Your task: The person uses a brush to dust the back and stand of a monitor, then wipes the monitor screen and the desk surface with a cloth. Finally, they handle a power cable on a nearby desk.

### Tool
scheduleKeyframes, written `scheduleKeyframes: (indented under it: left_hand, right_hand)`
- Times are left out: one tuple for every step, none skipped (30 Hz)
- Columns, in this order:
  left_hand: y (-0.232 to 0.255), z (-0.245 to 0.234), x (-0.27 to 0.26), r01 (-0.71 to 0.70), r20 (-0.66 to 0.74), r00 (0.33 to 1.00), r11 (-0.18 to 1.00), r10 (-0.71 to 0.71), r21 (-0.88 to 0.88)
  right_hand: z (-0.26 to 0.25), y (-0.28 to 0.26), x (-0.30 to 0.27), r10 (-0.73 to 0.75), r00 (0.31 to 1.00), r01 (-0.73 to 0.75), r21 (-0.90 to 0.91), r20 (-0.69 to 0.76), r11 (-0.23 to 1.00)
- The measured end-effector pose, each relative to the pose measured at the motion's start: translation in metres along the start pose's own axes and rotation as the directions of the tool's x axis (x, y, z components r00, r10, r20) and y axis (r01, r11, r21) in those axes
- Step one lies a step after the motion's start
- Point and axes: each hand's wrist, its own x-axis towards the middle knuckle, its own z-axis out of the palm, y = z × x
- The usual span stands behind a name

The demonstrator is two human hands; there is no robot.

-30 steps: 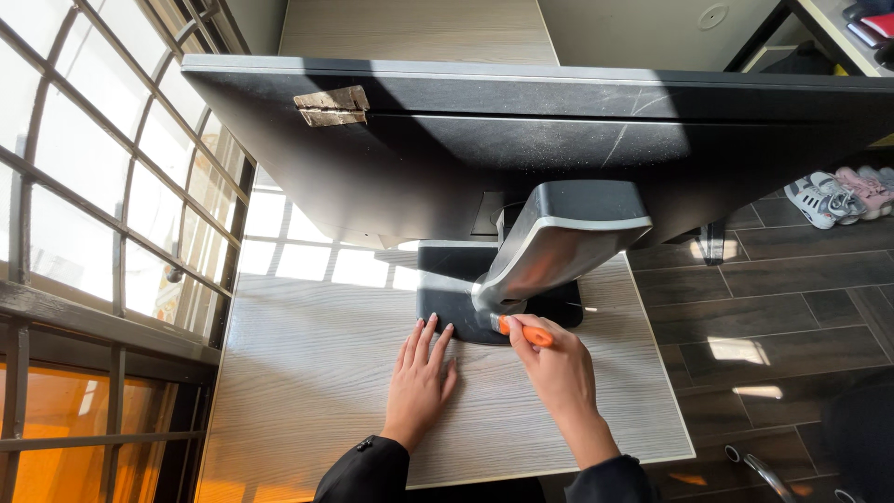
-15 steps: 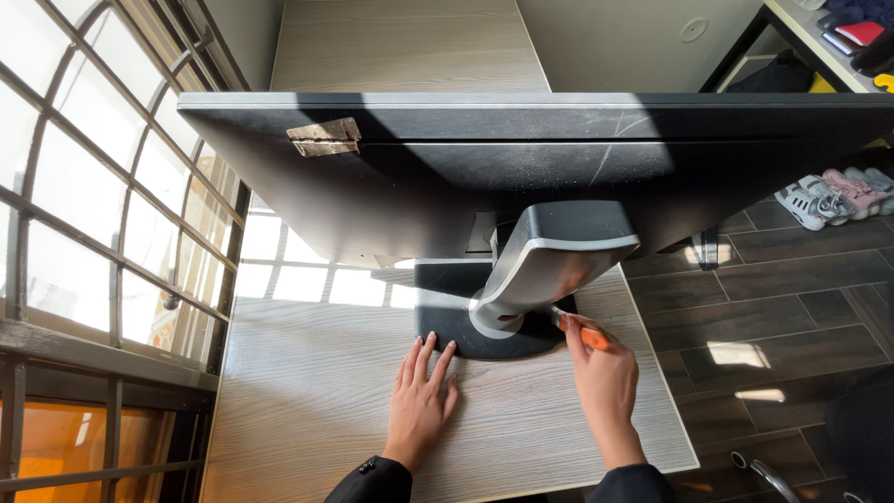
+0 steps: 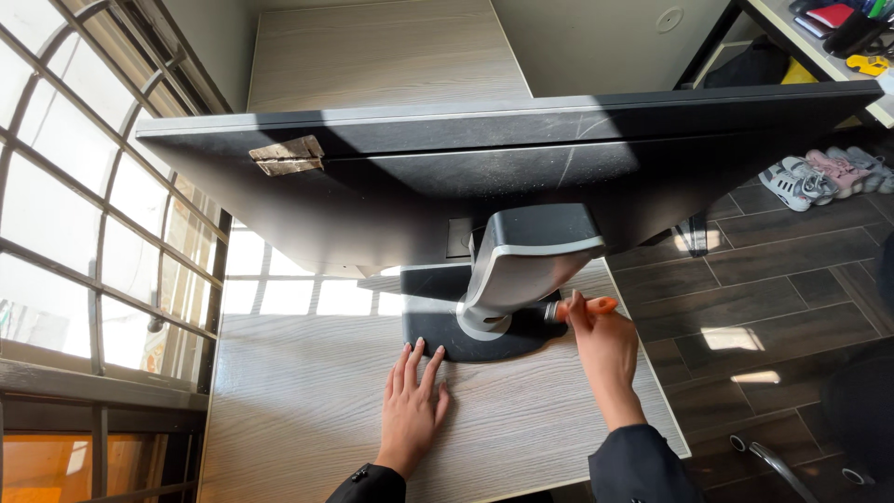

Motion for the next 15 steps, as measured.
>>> scheduleKeyframes:
  left_hand:
    - [0.000, 0.001, 0.001, 0.010, 0.018, 1.000, 1.000, -0.010, 0.005]
    - [0.000, 0.002, 0.002, 0.019, 0.036, 0.999, 1.000, -0.019, 0.010]
    - [0.000, 0.003, 0.002, 0.029, 0.055, 0.998, 0.999, -0.030, 0.016]
    - [0.001, 0.005, 0.003, 0.052, 0.088, 0.995, 0.998, -0.055, 0.037]
    - [0.002, 0.006, 0.006, 0.072, 0.117, 0.990, 0.996, -0.078, 0.060]
    - [0.003, 0.008, 0.010, 0.091, 0.146, 0.984, 0.992, -0.103, 0.084]
    - [0.005, 0.009, 0.013, 0.086, 0.124, 0.987, 0.990, -0.100, 0.114]
    - [0.008, 0.009, 0.013, 0.081, 0.102, 0.990, 0.986, -0.096, 0.145]
    - [0.012, 0.009, 0.014, 0.076, 0.085, 0.992, 0.982, -0.091, 0.174]
    - [0.016, 0.010, 0.017, 0.080, 0.101, 0.990, 0.979, -0.100, 0.187]
    - [0.021, 0.009, 0.017, 0.087, 0.120, 0.986, 0.976, -0.113, 0.200]
    - [0.026, 0.009, 0.018, 0.094, 0.139, 0.982, 0.972, -0.125, 0.213]
    - [0.030, 0.008, 0.020, 0.095, 0.166, 0.976, 0.965, -0.138, 0.245]
    - [0.034, 0.006, 0.022, 0.095, 0.191, 0.970, 0.956, -0.152, 0.277]
    - [0.037, 0.006, 0.022, 0.100, 0.218, 0.961, 0.946, -0.173, 0.308]
  right_hand:
    - [-0.001, -0.001, 0.004, -0.016, 1.000, 0.016, -0.019, -0.008, 1.000]
    - [-0.002, -0.001, 0.007, -0.033, 0.999, 0.032, -0.038, -0.015, 0.999]
    - [-0.002, 0.000, 0.008, -0.006, 1.000, 0.006, 0.006, 0.031, 1.000]
    - [-0.002, 0.001, 0.009, 0.018, 0.997, -0.022, 0.050, 0.077, 0.999]
    - [-0.002, 0.002, 0.010, 0.038, 0.992, -0.049, 0.094, 0.122, 0.994]
    - [-0.004, 0.003, 0.010, 0.041, 0.996, -0.044, 0.039, 0.083, 0.998]
    - [-0.005, 0.004, 0.012, 0.038, 0.998, -0.037, -0.014, 0.043, 0.999]
    - [-0.006, 0.004, 0.014, 0.033, 0.999, -0.032, -0.066, 0.003, 0.997]
    - [-0.009, 0.005, 0.016, 0.046, 0.998, -0.044, -0.037, 0.040, 0.998]
    - [-0.011, 0.006, 0.017, 0.057, 0.995, -0.057, -0.008, 0.078, 0.998]
    - [-0.014, 0.007, 0.017, 0.069, 0.990, -0.072, 0.019, 0.120, 0.997]
    - [-0.018, 0.008, 0.018, 0.053, 0.992, -0.062, 0.075, 0.118, 0.995]
    - [-0.021, 0.007, 0.020, 0.033, 0.993, -0.048, 0.131, 0.115, 0.990]
    - [-0.025, 0.007, 0.021, 0.014, 0.994, -0.035, 0.186, 0.112, 0.982]
    - [-0.029, 0.007, 0.021, 0.027, 0.996, -0.039, 0.142, 0.085, 0.989]
